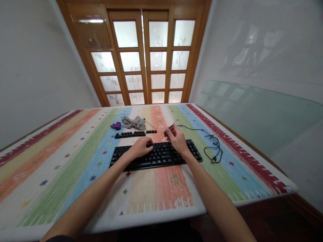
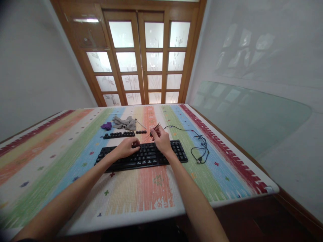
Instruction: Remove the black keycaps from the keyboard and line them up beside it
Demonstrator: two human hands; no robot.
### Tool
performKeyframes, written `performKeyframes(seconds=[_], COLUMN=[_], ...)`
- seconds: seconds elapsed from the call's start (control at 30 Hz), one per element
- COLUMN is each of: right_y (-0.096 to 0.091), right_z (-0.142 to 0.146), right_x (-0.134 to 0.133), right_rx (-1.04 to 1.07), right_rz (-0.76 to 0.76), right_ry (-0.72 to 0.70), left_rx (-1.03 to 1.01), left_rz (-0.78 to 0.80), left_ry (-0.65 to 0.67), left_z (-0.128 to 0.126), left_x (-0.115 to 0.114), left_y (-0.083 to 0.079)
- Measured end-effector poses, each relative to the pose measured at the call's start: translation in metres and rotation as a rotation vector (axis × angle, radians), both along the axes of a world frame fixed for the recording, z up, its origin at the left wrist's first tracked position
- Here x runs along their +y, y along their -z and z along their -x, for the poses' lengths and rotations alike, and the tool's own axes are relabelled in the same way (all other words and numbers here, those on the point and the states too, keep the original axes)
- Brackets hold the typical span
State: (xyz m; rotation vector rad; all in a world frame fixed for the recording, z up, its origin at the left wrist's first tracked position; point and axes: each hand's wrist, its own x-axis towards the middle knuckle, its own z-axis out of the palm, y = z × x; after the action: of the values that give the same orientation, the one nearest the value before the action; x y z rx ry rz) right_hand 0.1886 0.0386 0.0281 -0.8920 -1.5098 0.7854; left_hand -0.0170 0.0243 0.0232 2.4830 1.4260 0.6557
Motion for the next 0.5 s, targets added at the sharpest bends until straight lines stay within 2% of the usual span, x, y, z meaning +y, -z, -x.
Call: performKeyframes(seconds=[0.2, 0.33, 0.5], right_y=[-0.001, 0.000, 0.001], right_z=[-0.002, -0.001, -0.002], right_x=[0.000, 0.001, 0.002], right_rx=[-0.007, 0.013, 0.017], right_rz=[0.003, 0.002, 0.008], right_ry=[0.021, 0.017, 0.016], left_rx=[-0.016, -0.116, -0.038], left_rz=[0.008, -0.040, -0.053], left_ry=[0.085, 0.022, -0.028], left_z=[0.005, 0.009, 0.012], left_x=[0.004, 0.023, 0.048], left_y=[-0.004, 0.001, 0.010])
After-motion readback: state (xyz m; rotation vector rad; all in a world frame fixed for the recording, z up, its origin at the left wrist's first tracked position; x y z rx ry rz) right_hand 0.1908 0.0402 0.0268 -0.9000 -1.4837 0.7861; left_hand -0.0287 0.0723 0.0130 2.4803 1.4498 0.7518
